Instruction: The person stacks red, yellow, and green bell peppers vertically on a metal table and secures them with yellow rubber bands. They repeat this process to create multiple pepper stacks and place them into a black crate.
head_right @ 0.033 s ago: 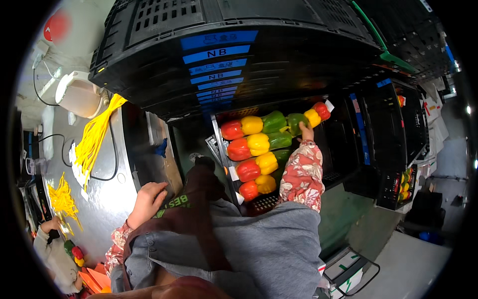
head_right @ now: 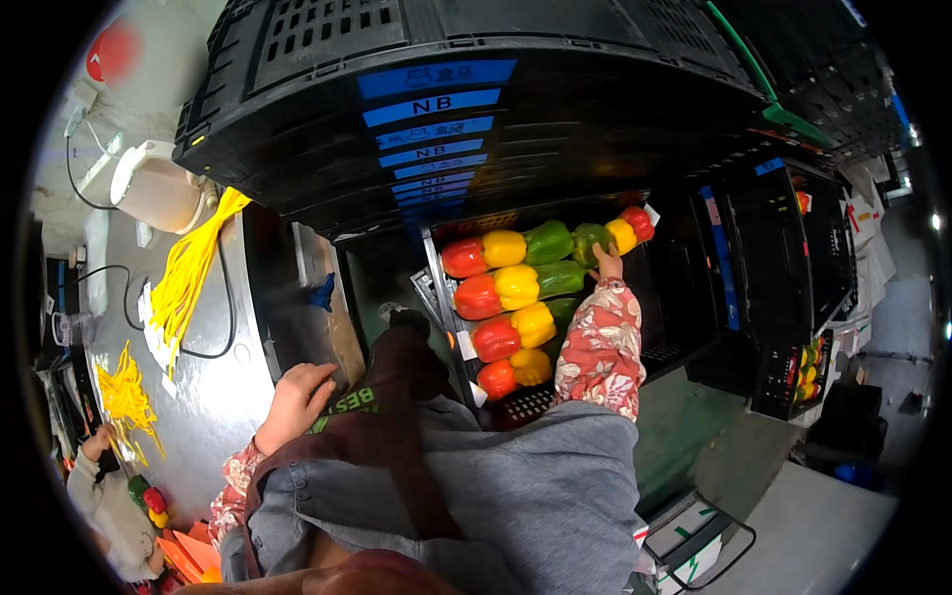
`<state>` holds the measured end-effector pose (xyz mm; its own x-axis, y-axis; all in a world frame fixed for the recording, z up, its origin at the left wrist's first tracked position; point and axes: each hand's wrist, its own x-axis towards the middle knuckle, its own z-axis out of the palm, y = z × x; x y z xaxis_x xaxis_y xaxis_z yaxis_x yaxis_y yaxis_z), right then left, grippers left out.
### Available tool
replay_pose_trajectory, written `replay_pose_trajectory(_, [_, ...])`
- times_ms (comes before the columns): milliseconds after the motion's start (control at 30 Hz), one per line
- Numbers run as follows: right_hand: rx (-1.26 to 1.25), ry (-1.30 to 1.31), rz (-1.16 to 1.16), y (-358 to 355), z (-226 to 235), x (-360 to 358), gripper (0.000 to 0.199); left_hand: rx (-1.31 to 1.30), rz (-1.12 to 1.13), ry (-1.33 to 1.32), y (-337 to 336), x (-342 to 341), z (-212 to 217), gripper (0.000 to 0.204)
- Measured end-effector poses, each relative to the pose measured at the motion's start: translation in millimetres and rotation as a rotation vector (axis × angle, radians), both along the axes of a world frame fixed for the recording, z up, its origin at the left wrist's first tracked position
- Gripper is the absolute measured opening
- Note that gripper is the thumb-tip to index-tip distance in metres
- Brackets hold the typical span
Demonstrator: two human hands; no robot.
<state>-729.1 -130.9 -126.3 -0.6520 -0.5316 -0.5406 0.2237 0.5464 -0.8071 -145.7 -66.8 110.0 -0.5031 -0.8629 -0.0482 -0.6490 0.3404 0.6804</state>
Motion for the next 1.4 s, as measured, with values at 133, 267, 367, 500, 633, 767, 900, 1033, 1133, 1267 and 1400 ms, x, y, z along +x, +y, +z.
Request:
replay_pose_trajectory(133, [-0.260, -0.172, -0.091, -6.5, -4.5, 0.5, 0.068, 0.086, -0.004, -0.048, -2.6, -0.1, -4.7, 0.021])
replay_pose_trajectory(267, [-0.173, 0.103, -0.249, -4.6, 11.0, 31.9, 0.043, 0.078, 0.037, -0.008, -2.5, 3.1, -16.3, 0.020])
replay_pose_trajectory(367, [-0.586, 0.287, 0.000, 7.1, 64.0, 128.1, 0.011, 0.042, 0.118, 0.004, 6.3, 21.8, -34.0, 0.021])
replay_pose_trajectory(500, [-0.578, -0.010, 0.749, 32.3, 149.2, 308.7, 0.010, 0.063, 0.120, 0.058, 7.4, 38.8, -41.0, 0.025])
replay_pose_trajectory(633, [-0.537, -0.362, 1.367, 19.1, 191.8, 438.1, 0.009, 0.020, 0.208, 0.080, 22.2, 59.4, -38.2, 0.026])
replay_pose_trajectory(767, [-0.540, -0.418, 1.709, -26.2, 208.0, 548.7, 0.008, 0.081, 0.455, 0.102, 49.7, 92.9, -31.7, 0.025])
replay_pose_trajectory(900, [-0.867, -0.106, 2.005, -65.3, 176.4, 672.0, 0.015, 0.094, 0.698, 0.038, 81.5, 120.7, -35.3, 0.023])
replay_pose_trajectory(1033, [-1.112, 0.400, 1.944, -95.1, 139.6, 787.0, 0.014, 0.027, 0.803, 0.126, 94.0, 145.1, -49.4, 0.022])
replay_pose_trajectory(1133, [-1.285, 0.819, 1.932, -92.1, 137.0, 819.1, 0.010, 0.031, 0.866, 0.079, 91.8, 162.9, -46.9, 0.023])
replay_pose_trajectory(1267, [-1.253, 0.363, 2.167, -72.6, 151.2, 794.3, 0.011, -0.205, 1.281, 0.279, 68.3, 190.1, -29.8, 0.028])
replay_pose_trajectory(1400, [-0.920, -0.185, 2.444, -52.7, 204.0, 750.1, 0.012, -0.357, 1.331, 0.184, 42.2, 215.9, -30.8, 0.022])
